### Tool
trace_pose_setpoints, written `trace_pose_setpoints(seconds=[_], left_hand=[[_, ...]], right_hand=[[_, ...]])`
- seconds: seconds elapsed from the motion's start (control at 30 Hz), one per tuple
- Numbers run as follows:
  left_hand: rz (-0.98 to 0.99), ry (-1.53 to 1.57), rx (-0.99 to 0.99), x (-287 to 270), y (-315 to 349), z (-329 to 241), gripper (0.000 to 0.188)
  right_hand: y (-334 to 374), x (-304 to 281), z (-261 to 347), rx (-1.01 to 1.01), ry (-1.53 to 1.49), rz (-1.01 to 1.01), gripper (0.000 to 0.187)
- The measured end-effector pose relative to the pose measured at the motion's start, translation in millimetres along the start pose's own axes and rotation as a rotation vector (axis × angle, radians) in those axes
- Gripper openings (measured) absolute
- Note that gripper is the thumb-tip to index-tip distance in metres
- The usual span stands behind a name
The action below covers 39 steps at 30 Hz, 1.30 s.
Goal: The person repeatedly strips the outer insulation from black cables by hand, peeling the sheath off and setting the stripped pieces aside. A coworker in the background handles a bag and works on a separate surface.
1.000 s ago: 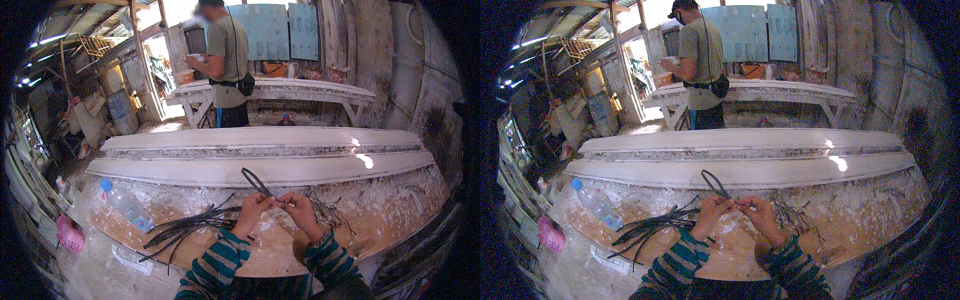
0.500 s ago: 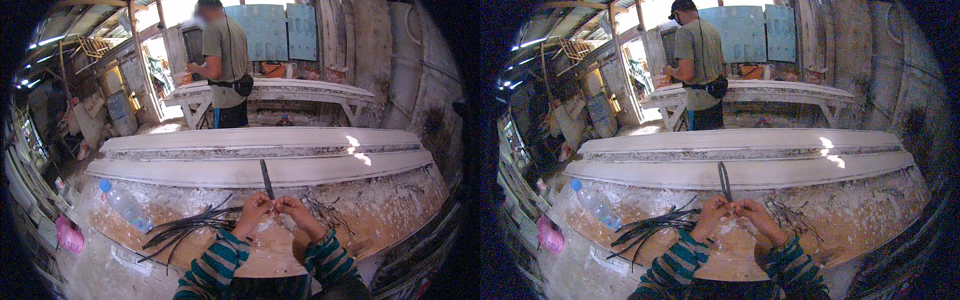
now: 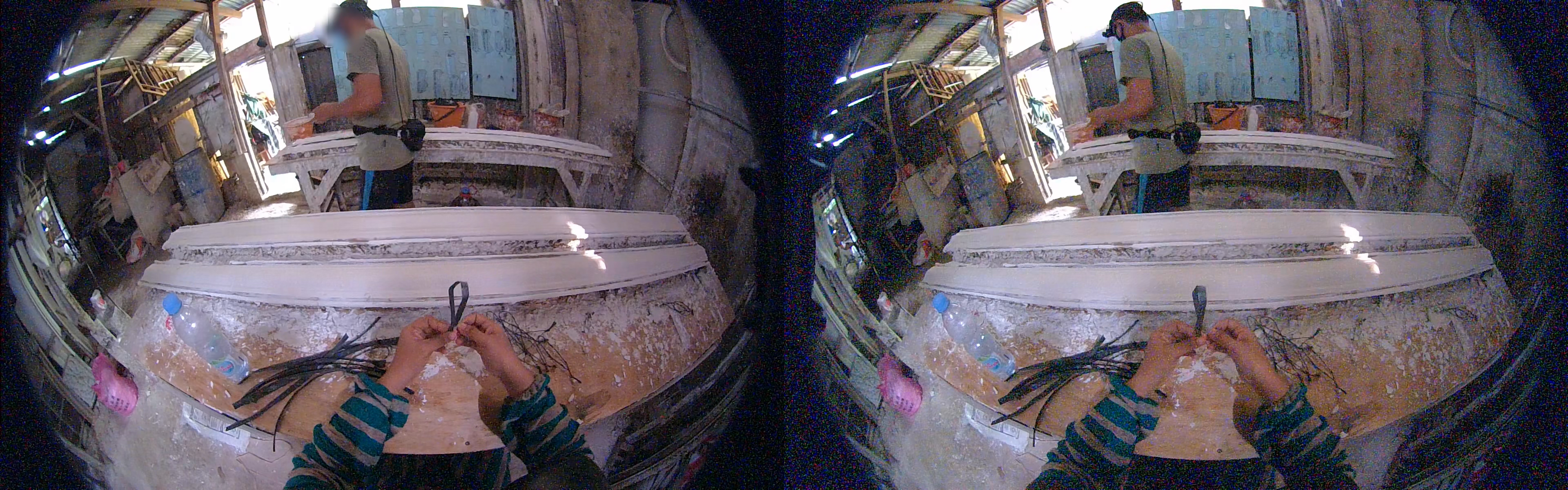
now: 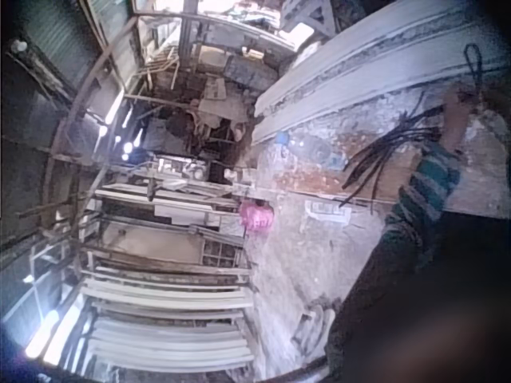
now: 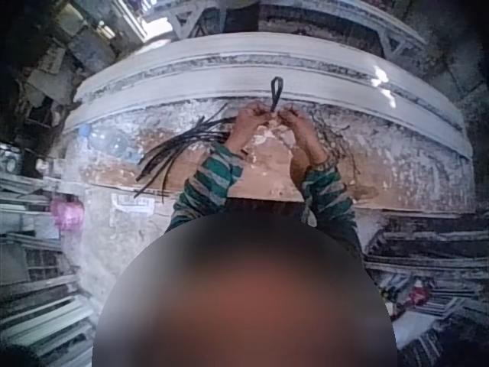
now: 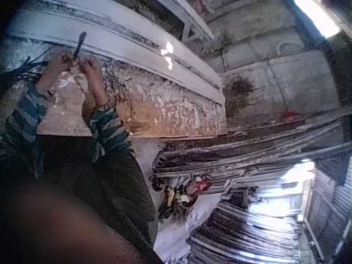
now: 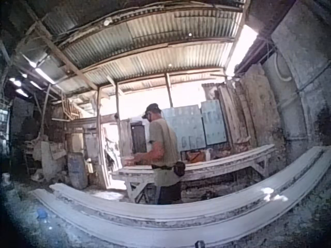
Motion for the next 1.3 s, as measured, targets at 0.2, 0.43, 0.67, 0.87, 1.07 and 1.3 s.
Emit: trace_pose_setpoints(seconds=[0.2, 0.43, 0.67, 0.87, 1.07, 1.3], left_hand=[[0.022, 0.093, -0.072, -0.8, -1.1, 0.0, 0.013], [-0.016, 0.322, -0.210, 1.1, 1.0, 3.7, 0.009], [0.149, 0.453, -0.297, -7.5, -1.3, 7.2, 0.009], [0.218, 0.463, -0.376, -17.1, -2.8, 11.7, 0.017], [0.169, 0.288, -0.252, -13.4, -4.1, 9.1, 0.017], [0.077, -0.052, 0.067, -4.3, -2.8, -8.4, 0.015]], right_hand=[[5.2, 4.7, 12.2, -0.242, 0.249, -0.065, 0.006], [23.5, 17.2, 38.0, -0.966, 1.047, -0.190, 0.012], [29.8, 26.2, 37.6, -0.868, 1.069, -0.061, 0.020], [28.5, 29.3, 38.9, -0.910, 0.980, 0.082, 0.023], [27.2, 24.5, 39.4, -0.815, 0.986, -0.008, 0.018], [24.1, 21.5, 35.9, -0.798, 0.980, -0.093, 0.010]])
Point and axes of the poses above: each hand's wrist, its own y-axis away from the middle knuckle, its own x-axis out of the palm, z = x × y, the point moved 3 cm from there along -y, towards the middle knuckle, and after that the axes turned 4 degrees about y, right-handed, at the moved point
